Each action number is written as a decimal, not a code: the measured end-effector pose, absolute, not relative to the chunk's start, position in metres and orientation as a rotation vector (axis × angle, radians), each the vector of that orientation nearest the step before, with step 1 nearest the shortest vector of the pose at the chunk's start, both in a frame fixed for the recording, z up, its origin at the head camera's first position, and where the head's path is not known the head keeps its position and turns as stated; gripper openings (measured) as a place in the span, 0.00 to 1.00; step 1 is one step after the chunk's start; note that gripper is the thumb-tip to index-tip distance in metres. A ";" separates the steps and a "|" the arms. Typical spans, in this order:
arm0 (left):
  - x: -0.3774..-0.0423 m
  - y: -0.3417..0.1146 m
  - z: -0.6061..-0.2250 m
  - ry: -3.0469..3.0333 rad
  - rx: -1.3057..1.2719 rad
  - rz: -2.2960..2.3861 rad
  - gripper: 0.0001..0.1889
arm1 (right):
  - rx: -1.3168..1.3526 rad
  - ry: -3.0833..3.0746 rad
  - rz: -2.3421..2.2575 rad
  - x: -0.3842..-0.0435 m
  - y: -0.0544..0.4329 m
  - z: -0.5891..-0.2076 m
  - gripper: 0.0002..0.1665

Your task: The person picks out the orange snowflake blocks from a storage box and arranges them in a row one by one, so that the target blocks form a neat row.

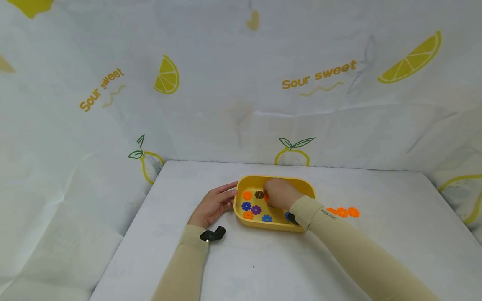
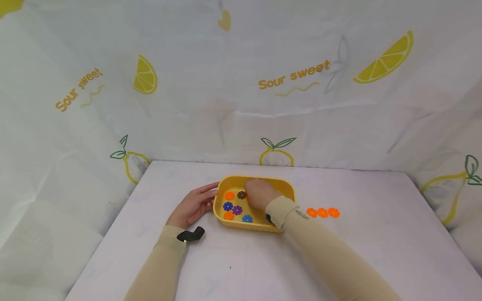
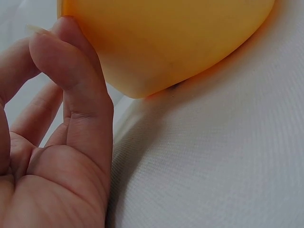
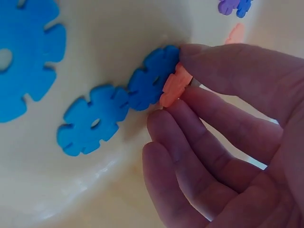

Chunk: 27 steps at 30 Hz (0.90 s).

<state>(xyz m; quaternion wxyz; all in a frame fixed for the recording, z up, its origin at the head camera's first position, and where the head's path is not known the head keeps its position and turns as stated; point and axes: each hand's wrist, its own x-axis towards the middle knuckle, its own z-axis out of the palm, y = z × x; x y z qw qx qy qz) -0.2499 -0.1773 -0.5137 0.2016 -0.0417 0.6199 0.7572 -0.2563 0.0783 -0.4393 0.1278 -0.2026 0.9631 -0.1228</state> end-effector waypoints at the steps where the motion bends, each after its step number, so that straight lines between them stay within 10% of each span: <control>1: -0.250 -0.176 -0.513 1.732 -0.114 2.113 0.29 | -0.587 2.795 -0.367 -0.256 0.080 -0.438 0.03; 27: -0.245 -0.175 -0.514 1.750 -0.135 2.116 0.28 | -0.452 2.706 -1.026 -0.233 0.164 -0.406 0.20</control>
